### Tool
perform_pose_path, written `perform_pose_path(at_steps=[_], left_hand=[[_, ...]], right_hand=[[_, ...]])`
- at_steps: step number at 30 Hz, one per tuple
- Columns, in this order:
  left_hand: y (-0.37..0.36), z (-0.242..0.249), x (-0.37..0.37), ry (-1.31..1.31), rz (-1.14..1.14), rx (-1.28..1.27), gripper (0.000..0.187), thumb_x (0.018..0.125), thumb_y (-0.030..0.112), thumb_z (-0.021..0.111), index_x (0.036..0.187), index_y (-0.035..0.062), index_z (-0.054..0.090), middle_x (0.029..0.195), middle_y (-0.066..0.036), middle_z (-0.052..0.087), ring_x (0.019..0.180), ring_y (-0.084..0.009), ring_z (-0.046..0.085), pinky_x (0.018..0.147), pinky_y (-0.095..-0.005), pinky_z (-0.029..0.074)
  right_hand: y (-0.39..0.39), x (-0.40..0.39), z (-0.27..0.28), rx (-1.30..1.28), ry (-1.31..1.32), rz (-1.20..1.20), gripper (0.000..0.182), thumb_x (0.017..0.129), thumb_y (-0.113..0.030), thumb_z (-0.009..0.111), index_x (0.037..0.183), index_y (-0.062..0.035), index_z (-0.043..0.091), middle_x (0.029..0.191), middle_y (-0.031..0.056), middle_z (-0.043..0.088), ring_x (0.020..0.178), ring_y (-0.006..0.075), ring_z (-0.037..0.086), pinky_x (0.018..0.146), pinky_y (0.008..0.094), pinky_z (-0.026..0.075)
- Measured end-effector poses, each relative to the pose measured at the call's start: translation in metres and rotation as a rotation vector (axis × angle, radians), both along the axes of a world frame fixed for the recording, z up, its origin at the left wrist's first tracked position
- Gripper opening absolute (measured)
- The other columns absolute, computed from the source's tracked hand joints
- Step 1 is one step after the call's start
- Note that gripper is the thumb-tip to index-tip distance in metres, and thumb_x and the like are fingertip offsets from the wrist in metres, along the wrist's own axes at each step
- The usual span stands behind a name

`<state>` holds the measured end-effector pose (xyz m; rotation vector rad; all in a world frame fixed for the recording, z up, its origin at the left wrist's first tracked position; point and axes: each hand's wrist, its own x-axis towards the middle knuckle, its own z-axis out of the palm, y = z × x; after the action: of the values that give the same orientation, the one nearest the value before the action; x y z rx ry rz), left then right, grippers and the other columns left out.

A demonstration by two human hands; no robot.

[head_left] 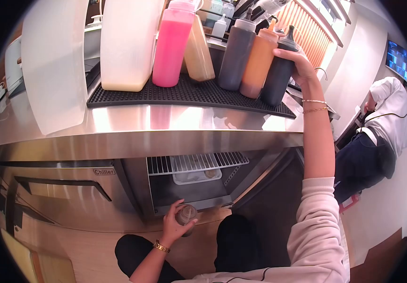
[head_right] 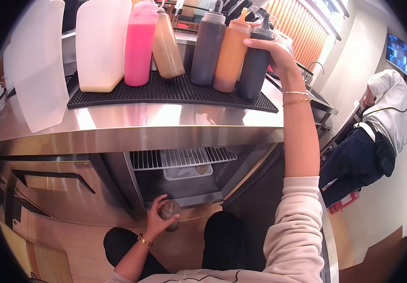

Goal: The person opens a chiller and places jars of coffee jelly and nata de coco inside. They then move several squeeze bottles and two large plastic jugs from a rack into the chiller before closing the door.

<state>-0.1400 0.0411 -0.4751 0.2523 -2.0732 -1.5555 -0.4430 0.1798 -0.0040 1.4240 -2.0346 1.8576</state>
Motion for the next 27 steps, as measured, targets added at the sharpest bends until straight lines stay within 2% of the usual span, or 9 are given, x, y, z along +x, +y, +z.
perform_pose_path(at_steps=[7, 11, 12, 14, 18, 23, 25, 26, 27], left_hand=[[0.002, 0.0, -0.001, 0.029, -0.01, 0.05, 0.071, 0.071, 0.016, 0.087, 0.133, 0.0052, 0.053, 0.121, -0.013, 0.067, 0.115, -0.0216, 0.064, 0.099, -0.0359, 0.05], [0.002, 0.016, -0.016, 0.136, 0.091, 0.206, 0.063, 0.075, 0.013, 0.086, 0.129, 0.0022, 0.057, 0.123, -0.01, 0.065, 0.115, -0.0184, 0.062, 0.1, -0.0344, 0.048], [0.003, 0.028, -0.02, 0.185, 0.133, 0.157, 0.061, 0.074, 0.015, 0.086, 0.127, 0.0033, 0.059, 0.122, -0.012, 0.065, 0.112, -0.0228, 0.062, 0.098, -0.0355, 0.049], [0.003, 0.061, -0.023, 0.295, 0.17, 0.032, 0.06, 0.072, 0.017, 0.086, 0.125, 0.0041, 0.06, 0.121, -0.014, 0.065, 0.109, -0.0276, 0.063, 0.095, -0.0366, 0.051], [-0.003, 0.098, -0.036, 0.584, 0.219, -0.226, 0.061, 0.072, 0.014, 0.085, 0.126, 0.0031, 0.059, 0.122, -0.015, 0.064, 0.109, -0.0297, 0.062, 0.094, -0.0368, 0.05], [-0.029, 0.118, -0.076, 0.456, 0.297, -0.182, 0.064, 0.077, 0.015, 0.085, 0.13, -0.0023, 0.053, 0.129, -0.013, 0.058, 0.112, -0.0193, 0.06, 0.097, -0.0328, 0.049], [-0.04, 0.136, -0.1, 0.355, 0.432, -0.088, 0.057, 0.077, 0.02, 0.084, 0.123, -0.0031, 0.058, 0.112, -0.013, 0.067, 0.105, -0.0212, 0.063, 0.091, -0.0333, 0.05], [-0.053, 0.138, -0.12, 0.448, 0.508, -0.116, 0.053, 0.069, 0.018, 0.085, 0.113, -0.0012, 0.064, 0.1, -0.02, 0.071, 0.091, -0.037, 0.069, 0.084, -0.0422, 0.053], [-0.065, 0.139, -0.133, 0.298, 0.526, -0.154, 0.048, 0.074, 0.02, 0.082, 0.113, -0.0015, 0.065, 0.104, -0.02, 0.07, 0.098, -0.0357, 0.067, 0.087, -0.0413, 0.051]], right_hand=[[-0.003, 0.006, -0.004, -0.052, 0.037, -0.006, 0.052, 0.074, -0.015, 0.083, 0.12, -0.0056, 0.062, 0.093, 0.0065, 0.068, 0.085, 0.0154, 0.068, 0.069, 0.0281, 0.054], [-0.003, 0.001, -0.01, -0.077, 0.047, 0.099, 0.044, 0.082, -0.02, 0.078, 0.12, -0.0039, 0.063, 0.103, 0.0103, 0.072, 0.09, 0.019, 0.07, 0.079, 0.0307, 0.055], [0.006, -0.025, 0.0, 0.095, -0.021, 0.041, 0.06, 0.083, -0.024, 0.078, 0.135, -0.0046, 0.054, 0.11, 0.0076, 0.067, 0.096, 0.0159, 0.066, 0.082, 0.0315, 0.056], [0.01, -0.051, -0.005, -0.166, -0.04, -0.025, 0.055, 0.083, -0.025, 0.079, 0.131, -0.0055, 0.058, 0.111, 0.0059, 0.067, 0.102, 0.0151, 0.064, 0.087, 0.0289, 0.053], [0.02, -0.073, -0.002, -0.238, -0.084, 0.028, 0.041, 0.087, -0.02, 0.075, 0.122, -0.0025, 0.064, 0.113, 0.006, 0.068, 0.101, 0.0168, 0.065, 0.088, 0.0312, 0.053], [-0.008, 0.021, -0.043, -0.332, 0.138, 0.049, 0.033, 0.089, -0.021, 0.069, 0.115, -0.0005, 0.064, 0.102, 0.0068, 0.069, 0.088, 0.0159, 0.065, 0.08, 0.0291, 0.055], [-0.008, 0.018, -0.048, -0.404, 0.174, 0.113, 0.031, 0.089, -0.019, 0.068, 0.116, -0.0028, 0.065, 0.099, 0.006, 0.069, 0.083, 0.0145, 0.065, 0.075, 0.028, 0.056], [-0.002, 0.013, -0.046, -0.352, 0.205, 0.166, 0.031, 0.089, -0.019, 0.067, 0.116, -0.0032, 0.065, 0.1, 0.0055, 0.069, 0.083, 0.0144, 0.065, 0.074, 0.0277, 0.056], [0.001, 0.008, -0.044, -0.33, 0.213, 0.178, 0.031, 0.089, -0.019, 0.067, 0.116, -0.004, 0.064, 0.099, 0.0047, 0.069, 0.083, 0.0139, 0.065, 0.072, 0.0273, 0.056]])
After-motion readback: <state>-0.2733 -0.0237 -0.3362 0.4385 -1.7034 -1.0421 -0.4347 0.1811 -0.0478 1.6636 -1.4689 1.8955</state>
